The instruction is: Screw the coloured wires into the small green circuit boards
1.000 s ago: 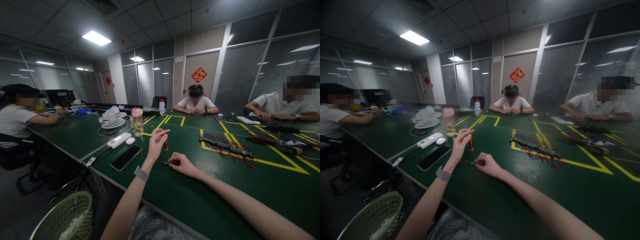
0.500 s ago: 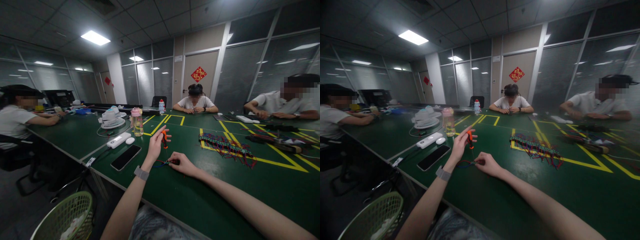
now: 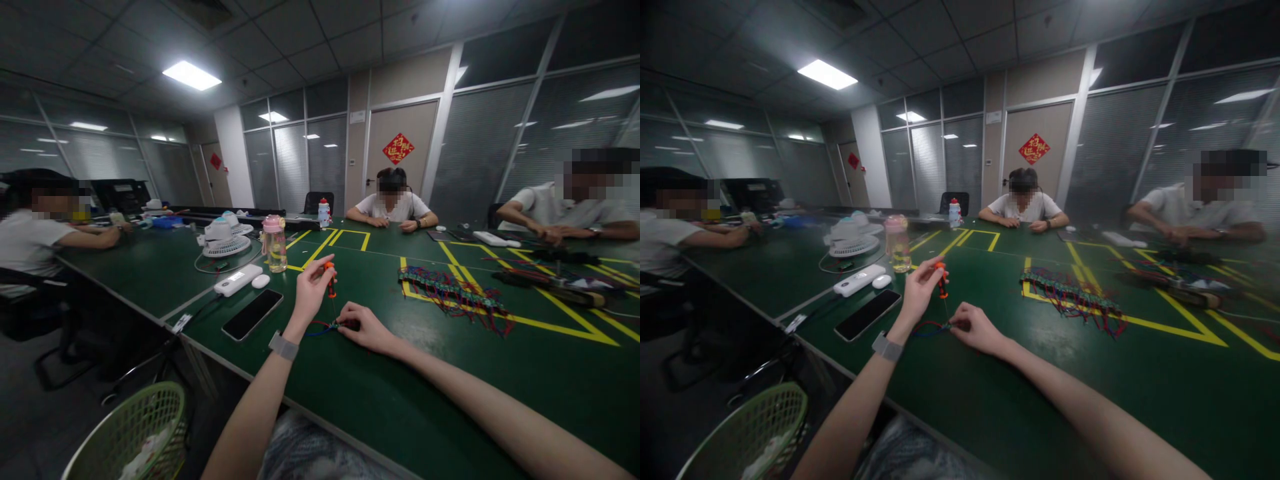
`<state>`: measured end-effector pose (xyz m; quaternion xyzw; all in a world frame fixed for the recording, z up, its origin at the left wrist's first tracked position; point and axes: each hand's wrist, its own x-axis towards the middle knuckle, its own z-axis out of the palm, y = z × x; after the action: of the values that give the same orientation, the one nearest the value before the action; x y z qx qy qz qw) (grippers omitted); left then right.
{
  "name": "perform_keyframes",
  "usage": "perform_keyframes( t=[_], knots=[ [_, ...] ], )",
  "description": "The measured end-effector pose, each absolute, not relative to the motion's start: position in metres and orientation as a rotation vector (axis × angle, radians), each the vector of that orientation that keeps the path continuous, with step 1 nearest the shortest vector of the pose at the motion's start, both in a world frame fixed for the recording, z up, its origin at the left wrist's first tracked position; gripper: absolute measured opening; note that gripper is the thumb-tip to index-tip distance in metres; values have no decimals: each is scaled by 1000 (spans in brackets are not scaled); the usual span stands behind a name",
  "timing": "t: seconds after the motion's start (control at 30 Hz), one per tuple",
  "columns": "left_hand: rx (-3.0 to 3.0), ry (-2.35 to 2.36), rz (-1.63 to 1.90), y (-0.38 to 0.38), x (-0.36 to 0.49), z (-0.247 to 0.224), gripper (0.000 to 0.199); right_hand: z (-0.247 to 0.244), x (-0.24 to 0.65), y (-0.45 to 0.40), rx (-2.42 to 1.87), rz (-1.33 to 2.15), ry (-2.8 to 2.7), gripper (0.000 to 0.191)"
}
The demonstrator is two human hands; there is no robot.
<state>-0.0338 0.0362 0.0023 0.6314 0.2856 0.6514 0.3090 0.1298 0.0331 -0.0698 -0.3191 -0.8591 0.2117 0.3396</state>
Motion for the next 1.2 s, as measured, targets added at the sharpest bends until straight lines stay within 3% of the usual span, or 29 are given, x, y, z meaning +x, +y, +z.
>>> perform_keyframes(
  t=[0.1,0.3,0.43,0.97,1.2],
  knots=[
    [1768,777,1773,34,-34,4,27,-70,129,34,-830,557,-2219,15],
    [1718,667,1602,34,-32,2,38,-70,127,35,-904,675,-2135,16],
    [1840,767,1693,32,-33,2,29,-71,127,36,-894,704,-2127,17],
    [1699,537,1550,34,-35,2,34,-71,129,35,-878,555,-2166,9],
    [1849,729,1647,30,-36,5,31,-66,128,32,-894,563,-2180,9]
  ],
)
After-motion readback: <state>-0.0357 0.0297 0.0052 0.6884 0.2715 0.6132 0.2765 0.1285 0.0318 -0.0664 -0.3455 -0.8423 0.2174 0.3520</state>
